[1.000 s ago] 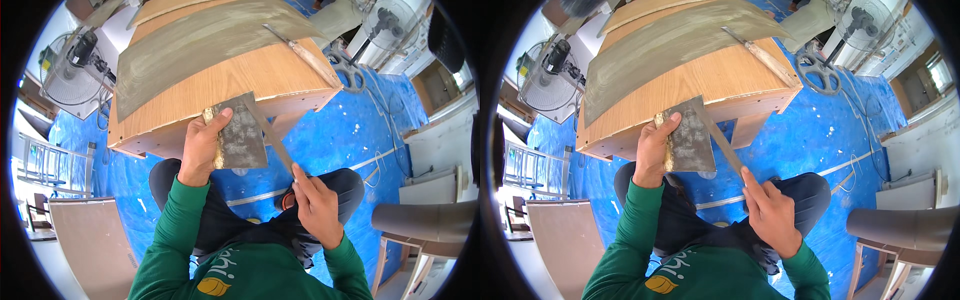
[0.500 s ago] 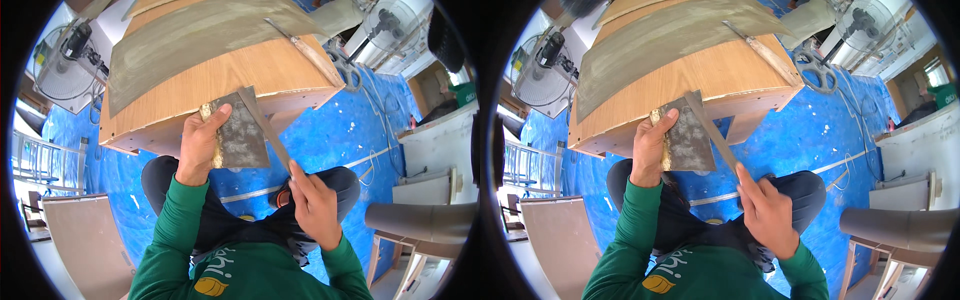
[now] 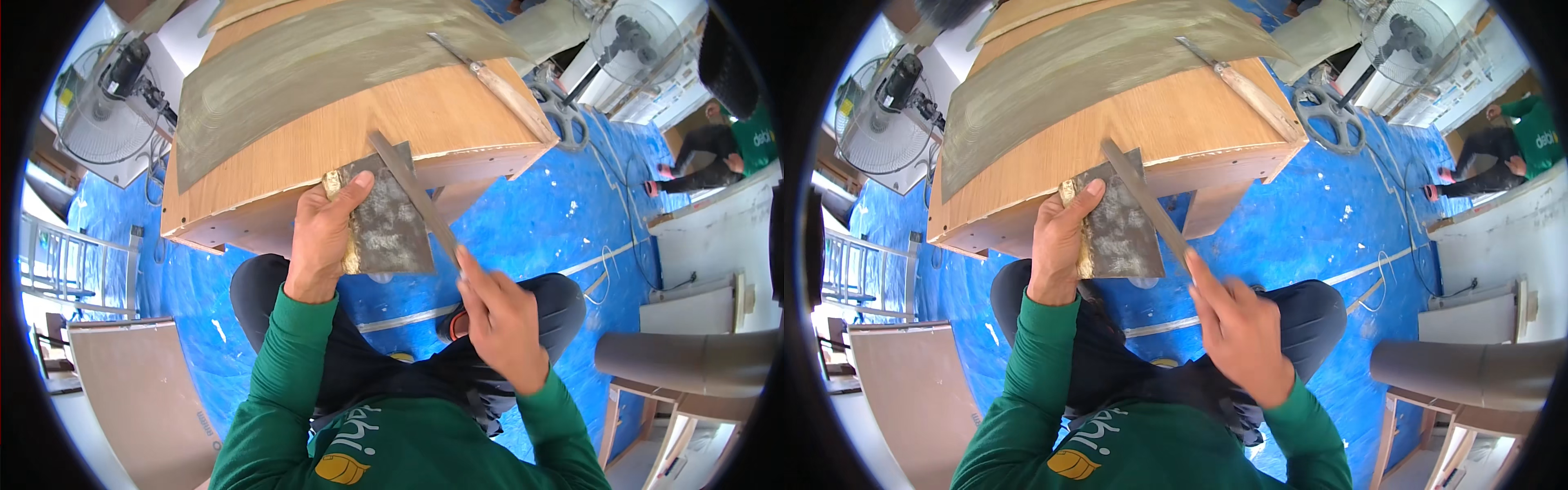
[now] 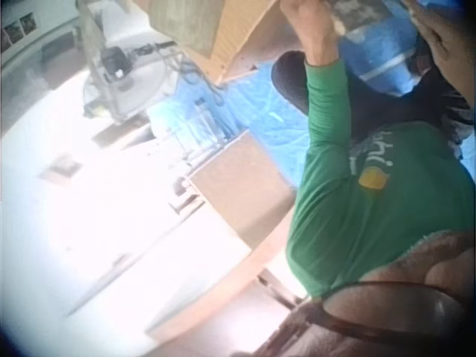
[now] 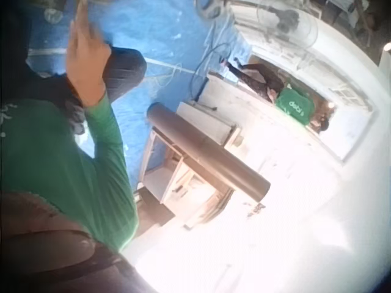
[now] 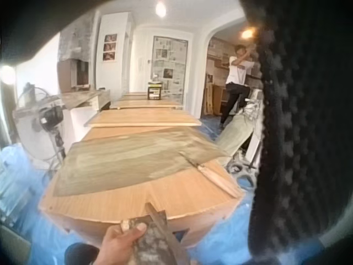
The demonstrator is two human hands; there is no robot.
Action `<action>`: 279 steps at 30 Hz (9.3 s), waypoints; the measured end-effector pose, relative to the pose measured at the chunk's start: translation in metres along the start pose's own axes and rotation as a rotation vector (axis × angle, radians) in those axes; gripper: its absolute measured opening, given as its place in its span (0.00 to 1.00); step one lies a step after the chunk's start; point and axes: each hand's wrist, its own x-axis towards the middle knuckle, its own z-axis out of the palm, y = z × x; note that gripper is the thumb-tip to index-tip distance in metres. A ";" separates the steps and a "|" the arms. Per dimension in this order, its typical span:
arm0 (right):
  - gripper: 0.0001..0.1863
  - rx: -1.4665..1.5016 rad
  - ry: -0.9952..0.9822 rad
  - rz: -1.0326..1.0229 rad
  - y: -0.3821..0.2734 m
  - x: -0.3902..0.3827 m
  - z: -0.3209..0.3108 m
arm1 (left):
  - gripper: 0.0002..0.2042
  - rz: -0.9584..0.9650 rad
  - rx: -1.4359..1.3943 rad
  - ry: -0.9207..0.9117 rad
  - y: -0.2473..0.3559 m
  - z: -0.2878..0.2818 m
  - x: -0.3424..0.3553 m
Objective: The person holds a metal scraper and uses a hand file to sharpen its edge. They rotate the blade and continue filing along the length of the tool.
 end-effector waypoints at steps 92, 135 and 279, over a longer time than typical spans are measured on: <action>0.18 0.917 0.229 0.413 0.055 -0.007 0.075 | 0.14 0.487 1.435 -0.865 0.102 0.035 0.136; 0.30 0.873 0.161 0.414 0.062 0.062 0.135 | 0.13 0.829 1.230 -0.951 0.075 0.034 0.132; 0.30 1.138 0.184 0.696 0.057 -0.050 0.118 | 0.29 0.077 2.416 -1.197 0.135 0.181 0.137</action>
